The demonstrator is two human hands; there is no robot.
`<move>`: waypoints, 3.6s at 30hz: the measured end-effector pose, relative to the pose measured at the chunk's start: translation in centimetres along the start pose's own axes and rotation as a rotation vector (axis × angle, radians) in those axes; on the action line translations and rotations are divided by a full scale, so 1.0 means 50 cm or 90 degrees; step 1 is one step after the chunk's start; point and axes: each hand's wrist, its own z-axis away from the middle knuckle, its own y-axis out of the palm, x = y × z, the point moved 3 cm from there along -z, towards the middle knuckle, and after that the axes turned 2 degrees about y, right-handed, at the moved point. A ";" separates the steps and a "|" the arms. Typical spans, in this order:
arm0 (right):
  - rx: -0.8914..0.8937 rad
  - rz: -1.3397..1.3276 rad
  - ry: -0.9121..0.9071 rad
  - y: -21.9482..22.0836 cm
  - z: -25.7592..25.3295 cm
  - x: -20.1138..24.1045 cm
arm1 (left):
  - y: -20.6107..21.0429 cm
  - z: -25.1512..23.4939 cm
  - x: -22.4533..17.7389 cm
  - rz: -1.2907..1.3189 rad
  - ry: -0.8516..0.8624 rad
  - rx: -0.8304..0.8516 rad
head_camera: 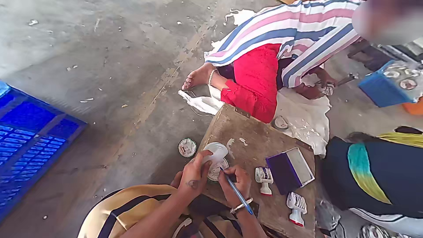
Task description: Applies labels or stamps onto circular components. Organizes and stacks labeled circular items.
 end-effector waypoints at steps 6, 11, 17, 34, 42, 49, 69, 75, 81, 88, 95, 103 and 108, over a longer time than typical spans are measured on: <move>0.011 0.031 0.105 0.013 0.018 -0.006 | 0.001 -0.001 -0.003 -0.040 0.004 0.043; 0.009 0.008 0.093 0.017 0.019 -0.010 | 0.002 0.001 -0.003 -0.062 0.016 0.035; 0.023 -0.015 0.099 0.014 0.016 -0.008 | 0.004 0.001 -0.004 -0.071 0.017 0.036; 0.007 -0.038 0.137 0.018 0.013 -0.014 | 0.004 0.000 -0.002 -0.073 0.011 0.039; 0.001 -0.014 0.138 0.024 0.010 -0.012 | 0.005 0.001 -0.004 -0.083 0.021 0.029; -0.001 -0.027 0.150 0.022 0.010 -0.014 | 0.007 0.001 -0.001 -0.082 0.028 0.025; -0.011 -0.004 0.151 0.016 0.004 -0.010 | 0.008 0.003 0.000 -0.083 0.025 0.015; -0.008 -0.010 0.151 0.016 0.002 -0.009 | 0.006 0.003 -0.001 -0.080 0.024 0.020; -0.027 -0.015 0.148 0.017 0.004 -0.008 | 0.007 0.004 -0.001 -0.088 0.034 0.010; -0.026 0.013 0.162 0.019 0.005 -0.017 | 0.008 0.003 -0.002 -0.089 0.025 0.019; -0.049 -0.033 0.160 0.015 0.007 -0.012 | 0.004 0.006 -0.007 -0.113 0.045 0.050; -0.179 -0.242 0.186 -0.006 0.008 -0.021 | -0.011 0.012 0.007 -0.111 0.229 0.175; -0.171 -0.264 0.212 -0.007 0.009 -0.018 | -0.010 0.014 0.003 -0.114 0.220 0.181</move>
